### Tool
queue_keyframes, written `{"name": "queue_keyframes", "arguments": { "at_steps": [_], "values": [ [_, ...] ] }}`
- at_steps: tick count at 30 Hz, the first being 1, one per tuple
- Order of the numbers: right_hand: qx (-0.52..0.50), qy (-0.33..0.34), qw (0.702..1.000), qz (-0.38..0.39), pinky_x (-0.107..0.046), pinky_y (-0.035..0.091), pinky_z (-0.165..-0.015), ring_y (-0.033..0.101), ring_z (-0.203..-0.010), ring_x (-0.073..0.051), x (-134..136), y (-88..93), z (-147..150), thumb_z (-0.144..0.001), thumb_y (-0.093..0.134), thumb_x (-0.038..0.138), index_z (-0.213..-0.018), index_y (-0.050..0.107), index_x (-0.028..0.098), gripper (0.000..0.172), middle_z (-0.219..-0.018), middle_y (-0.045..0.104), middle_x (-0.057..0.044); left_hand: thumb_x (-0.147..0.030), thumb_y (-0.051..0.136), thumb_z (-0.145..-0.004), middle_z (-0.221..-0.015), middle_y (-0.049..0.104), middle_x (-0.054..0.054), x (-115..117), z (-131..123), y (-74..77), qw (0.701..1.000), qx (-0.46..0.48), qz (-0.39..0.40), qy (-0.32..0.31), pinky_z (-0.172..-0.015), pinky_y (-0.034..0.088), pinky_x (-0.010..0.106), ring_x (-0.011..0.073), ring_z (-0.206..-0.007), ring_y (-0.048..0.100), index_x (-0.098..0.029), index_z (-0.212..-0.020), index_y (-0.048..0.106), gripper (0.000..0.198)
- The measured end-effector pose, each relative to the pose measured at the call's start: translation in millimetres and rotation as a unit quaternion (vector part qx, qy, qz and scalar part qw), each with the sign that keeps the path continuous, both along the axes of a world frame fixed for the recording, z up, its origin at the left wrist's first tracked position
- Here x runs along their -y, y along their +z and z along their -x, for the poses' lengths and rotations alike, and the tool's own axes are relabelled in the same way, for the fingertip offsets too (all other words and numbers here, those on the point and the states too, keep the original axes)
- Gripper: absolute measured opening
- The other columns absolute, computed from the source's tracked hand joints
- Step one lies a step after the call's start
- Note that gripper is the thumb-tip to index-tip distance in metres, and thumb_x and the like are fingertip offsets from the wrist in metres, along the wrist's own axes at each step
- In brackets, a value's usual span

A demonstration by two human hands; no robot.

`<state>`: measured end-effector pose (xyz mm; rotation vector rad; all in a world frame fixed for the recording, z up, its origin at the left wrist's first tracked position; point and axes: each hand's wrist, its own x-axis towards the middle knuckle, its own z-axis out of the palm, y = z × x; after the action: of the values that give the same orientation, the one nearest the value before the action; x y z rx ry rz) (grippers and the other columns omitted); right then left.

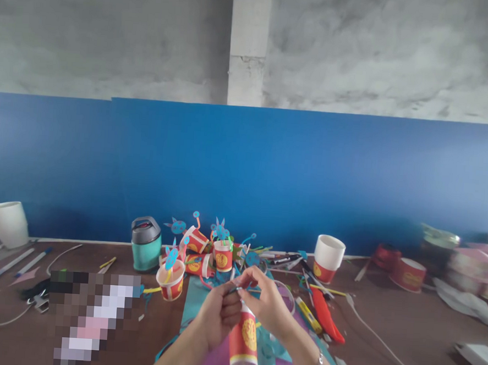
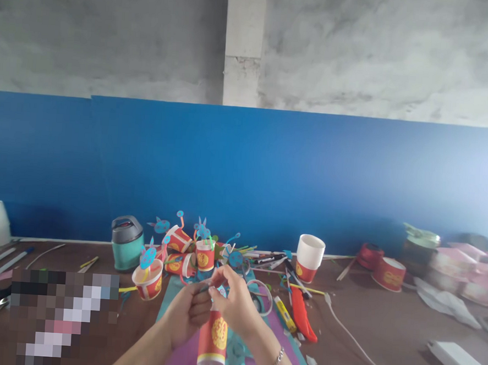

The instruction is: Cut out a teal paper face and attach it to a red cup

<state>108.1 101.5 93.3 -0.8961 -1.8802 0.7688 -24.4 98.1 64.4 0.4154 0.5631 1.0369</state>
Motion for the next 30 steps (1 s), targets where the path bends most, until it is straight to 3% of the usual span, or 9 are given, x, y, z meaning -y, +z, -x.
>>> {"name": "queue_keyframes", "arguments": {
  "at_steps": [3,5,8,12,17,30],
  "values": [
    [-0.033,-0.015,0.999,-0.014,-0.026,0.042,-0.068,0.054,-0.069,-0.015,-5,-5.9,2,-0.071,0.05,0.01,-0.075,0.05,0.02,0.011,-0.07,0.057,0.002,-0.028,0.055,-0.078,-0.035,0.024,-0.012,1,-3,-0.2,0.999,-0.029,-0.011,0.016,-0.034,0.005,0.016,0.0017,-0.03,0.012,-0.018,-0.057,0.042,0.026],
    [-0.054,-0.037,0.998,-0.008,-0.025,0.042,-0.063,0.052,-0.065,-0.014,-9,-9.3,1,-0.072,0.051,0.013,-0.075,0.048,0.021,0.009,-0.069,0.055,0.003,-0.04,0.06,-0.073,-0.039,0.037,-0.009,3,-6,-0.2,0.993,-0.082,-0.038,0.081,-0.035,0.009,0.016,0.0023,-0.031,0.022,-0.018,-0.062,0.048,0.027],
    [-0.068,-0.058,0.996,0.006,-0.025,0.041,-0.059,0.05,-0.061,-0.014,-14,-11.5,-3,-0.072,0.053,0.016,-0.076,0.047,0.021,0.008,-0.066,0.053,0.003,-0.047,0.069,-0.063,-0.048,0.048,-0.007,4,-9,0.2,0.957,-0.184,-0.115,0.192,-0.037,0.018,0.018,0.0041,-0.036,0.033,-0.018,-0.067,0.053,0.033],
    [-0.045,-0.062,0.997,0.002,-0.026,0.043,-0.065,0.055,-0.069,-0.016,-13,-5.9,-6,-0.077,0.053,0.023,-0.079,0.053,0.019,0.004,-0.073,0.058,0.0,-0.048,0.074,-0.057,-0.046,0.048,-0.006,2,-8,-0.6,0.918,-0.256,-0.181,0.242,-0.042,0.028,0.02,0.0065,-0.04,0.039,-0.015,-0.062,0.057,0.037],
    [0.005,-0.058,0.998,-0.001,-0.027,0.043,-0.069,0.057,-0.073,-0.017,-8,0.5,-5,-0.08,0.052,0.026,-0.071,0.056,0.018,0.013,-0.074,0.061,-0.002,-0.05,0.074,-0.055,-0.049,0.052,-0.003,-1,-6,-3.0,0.916,-0.261,-0.17,0.252,-0.044,0.031,0.021,0.0074,-0.042,0.042,-0.013,-0.062,0.061,0.04],
    [0.045,-0.132,0.989,-0.048,-0.027,0.043,-0.063,0.059,-0.069,-0.017,-14,-8.9,-4,-0.076,0.053,0.02,-0.067,0.056,0.02,0.01,-0.072,0.062,-0.002,-0.046,0.071,-0.06,-0.053,0.056,0.0,4,-7,0.5,0.906,-0.28,-0.204,0.244,-0.046,0.031,0.021,0.0085,-0.045,0.043,-0.013,-0.061,0.064,0.034]
  ]
}}
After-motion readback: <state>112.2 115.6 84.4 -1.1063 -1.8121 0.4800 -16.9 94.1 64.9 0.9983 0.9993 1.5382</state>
